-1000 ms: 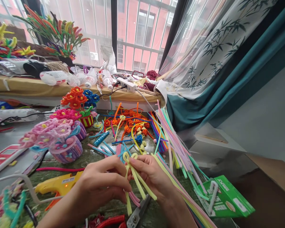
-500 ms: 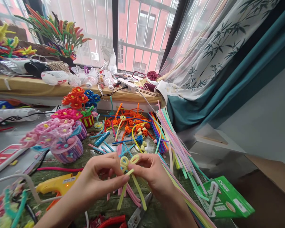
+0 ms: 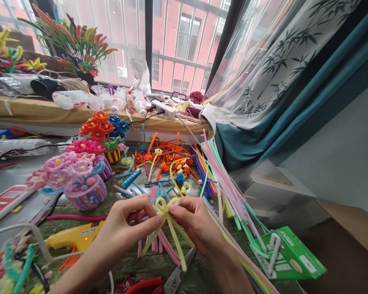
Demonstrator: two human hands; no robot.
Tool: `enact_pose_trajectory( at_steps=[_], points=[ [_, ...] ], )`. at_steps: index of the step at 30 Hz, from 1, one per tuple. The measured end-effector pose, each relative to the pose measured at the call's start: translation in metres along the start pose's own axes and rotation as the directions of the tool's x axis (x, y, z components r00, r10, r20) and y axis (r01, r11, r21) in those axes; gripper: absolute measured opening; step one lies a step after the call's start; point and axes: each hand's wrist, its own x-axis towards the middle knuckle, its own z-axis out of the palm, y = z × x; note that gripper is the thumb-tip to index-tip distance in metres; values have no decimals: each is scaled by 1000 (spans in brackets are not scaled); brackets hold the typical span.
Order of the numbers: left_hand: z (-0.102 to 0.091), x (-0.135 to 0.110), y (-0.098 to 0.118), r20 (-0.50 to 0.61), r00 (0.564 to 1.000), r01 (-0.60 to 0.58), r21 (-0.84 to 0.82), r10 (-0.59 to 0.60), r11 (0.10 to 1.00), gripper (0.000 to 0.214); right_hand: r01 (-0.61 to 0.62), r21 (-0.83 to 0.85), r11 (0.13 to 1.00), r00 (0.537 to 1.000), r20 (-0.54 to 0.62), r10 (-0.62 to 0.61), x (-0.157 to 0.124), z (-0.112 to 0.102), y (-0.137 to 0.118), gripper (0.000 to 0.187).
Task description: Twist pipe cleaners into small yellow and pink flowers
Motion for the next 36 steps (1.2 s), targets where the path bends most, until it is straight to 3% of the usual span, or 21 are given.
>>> enact_pose_trajectory(
  at_steps=[12, 16, 19, 22, 25, 29, 32, 36],
  points=[
    [-4, 0, -5, 106, 991, -94, 102, 83, 990, 31, 5, -50, 999, 1000, -20, -6, 2, 4, 2, 25],
    [-3, 2, -3, 67, 993, -107, 105, 100, 989, 32, 24, -77, 997, 999, -22, -25, 4, 4, 2, 27],
    [-3, 6, -3, 25, 997, -72, 80, 70, 994, 30, 125, -103, 987, 990, -53, -131, 8, 3, 5, 26],
    [-2, 10, -5, -64, 998, -2, -24, 0, 1000, 27, 216, -116, 969, 964, -129, -231, 15, 5, 8, 25],
    [-3, 12, -6, -74, 993, 74, -163, -87, 984, 32, 284, -140, 949, 936, -175, -306, 24, 10, 9, 26],
    [-3, 13, -2, -56, 989, 114, -316, -139, 942, 31, 335, -180, 925, 926, -117, -358, 34, 13, 13, 32],
    [0, 14, -3, -64, 993, 76, -314, -101, 946, 30, 324, -189, 927, 920, -167, -355, 38, 14, 20, 34],
    [6, 15, -14, -138, 989, 25, -188, -51, 982, 31, 278, -255, 926, 908, -244, -340, 38, 17, 30, 35]
  ],
)
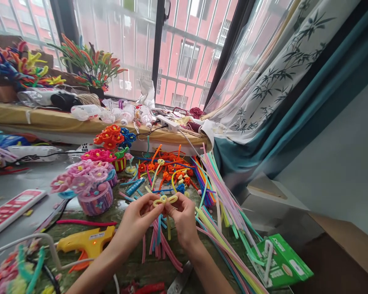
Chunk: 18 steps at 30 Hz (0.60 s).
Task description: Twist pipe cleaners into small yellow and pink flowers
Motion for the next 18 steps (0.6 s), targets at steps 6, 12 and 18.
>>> enact_pose_trajectory(
  at_steps=[6, 12, 18],
  points=[
    [1, -5, -10, -44, 998, -33, 180, 41, 983, 27, -64, -33, 997, 997, -45, 62, -2, 1, 2, 38],
    [3, -4, -7, 62, 998, 0, 162, -11, 987, 27, -70, -116, 991, 997, 29, 74, 0, -8, 8, 36],
    [4, -1, -12, 166, 986, 13, 49, -21, 999, 26, -14, -178, 984, 999, 40, 22, 0, -12, 14, 23]
  ],
)
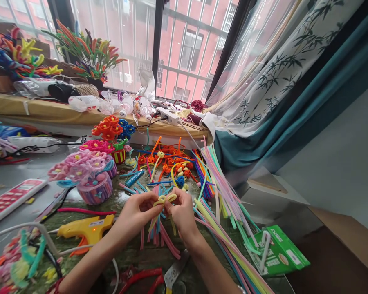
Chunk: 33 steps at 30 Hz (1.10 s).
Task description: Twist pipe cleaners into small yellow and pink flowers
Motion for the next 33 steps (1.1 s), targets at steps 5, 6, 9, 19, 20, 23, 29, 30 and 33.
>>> enact_pose_trajectory(
  at_steps=[5, 6, 9, 19, 20, 23, 29, 30, 33],
  points=[
    [3, -2, -3, 5, 997, -82, 90, 82, 993, 26, 1, 101, 995, 1000, 12, -2, 0, 1, -5, 22],
    [4, -4, -3, -16, 992, -124, 154, 128, 980, 25, -2, 115, 993, 1000, 2, 1, 1, 0, -7, 23],
    [6, -7, -7, -61, 923, -327, 397, 380, 858, 24, -53, 180, 982, 998, -9, 56, 1, -1, -8, 26],
    [0, -12, -12, 453, 451, -617, 781, 769, -98, 25, -218, 292, 931, 976, 90, 200, 2, -1, -8, 41],
    [0, -12, -12, 393, 507, -618, 786, 767, 6, 24, -217, 297, 930, 976, 85, 200, 2, -1, -9, 39],
    [0, -10, -10, 83, 767, -485, 723, 636, 491, 21, -153, 284, 946, 988, 35, 149, 1, 0, -12, 32],
    [-2, -5, 2, -87, 996, 4, 91, 4, 996, 38, 118, 88, 989, 993, 5, -119, -3, -2, -17, 16],
    [-2, -5, 4, -46, 997, 55, -14, -55, 998, 38, 143, 72, 987, 990, 11, -144, -3, -3, -17, 14],
    [-2, -5, 5, 33, 987, 159, -223, -155, 962, 36, 199, 38, 979, 980, 13, -199, -5, -3, -18, 16]
  ],
)
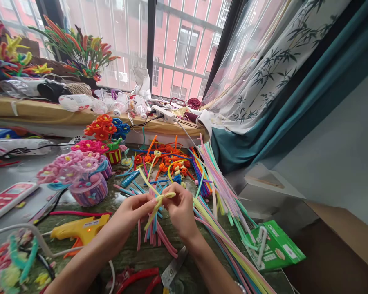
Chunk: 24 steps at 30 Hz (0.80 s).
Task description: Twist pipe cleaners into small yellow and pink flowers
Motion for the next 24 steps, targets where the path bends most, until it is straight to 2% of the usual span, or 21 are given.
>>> enact_pose_trajectory(
  at_steps=[3, 6, 11, 13, 16, 19, 21, 22, 24],
  points=[
    [-1, 0, -5, 48, 997, 59, -131, -53, 990, 33, 67, -56, 996, 998, -1, -67, -1, 0, -2, 20],
    [-4, 0, -11, 142, 986, 120, -235, -88, 965, 34, 120, -72, 990, 993, 24, -118, -2, 0, -5, 24],
    [-5, -1, -11, 208, 974, 143, -271, -88, 952, 32, 154, -98, 983, 987, 57, -149, -5, 0, -8, 23],
    [-3, -2, -9, 195, 979, 107, -219, -64, 970, 32, 144, -163, 976, 989, 45, -138, -6, 1, -10, 21],
    [2, -4, -6, 99, 995, -10, -61, 16, 998, 29, 74, -244, 967, 997, 0, -76, -6, 1, -9, 17],
    [6, -5, -7, -4, 982, -184, 231, 190, 955, 26, -37, -163, 986, 999, 1, 38, -3, 0, -5, 14],
    [9, -6, -10, -34, 919, -328, 486, 392, 810, 22, -108, -63, 992, 994, 18, 109, -1, -1, 0, 15],
    [10, -6, -11, -19, 865, -393, 596, 501, 701, 20, -139, -21, 990, 990, 23, 139, 0, -1, 2, 15],
    [10, -6, -13, 70, 728, -497, 739, 682, 455, 19, -188, 37, 981, 982, 23, 188, 1, -1, 5, 15]
  ],
)
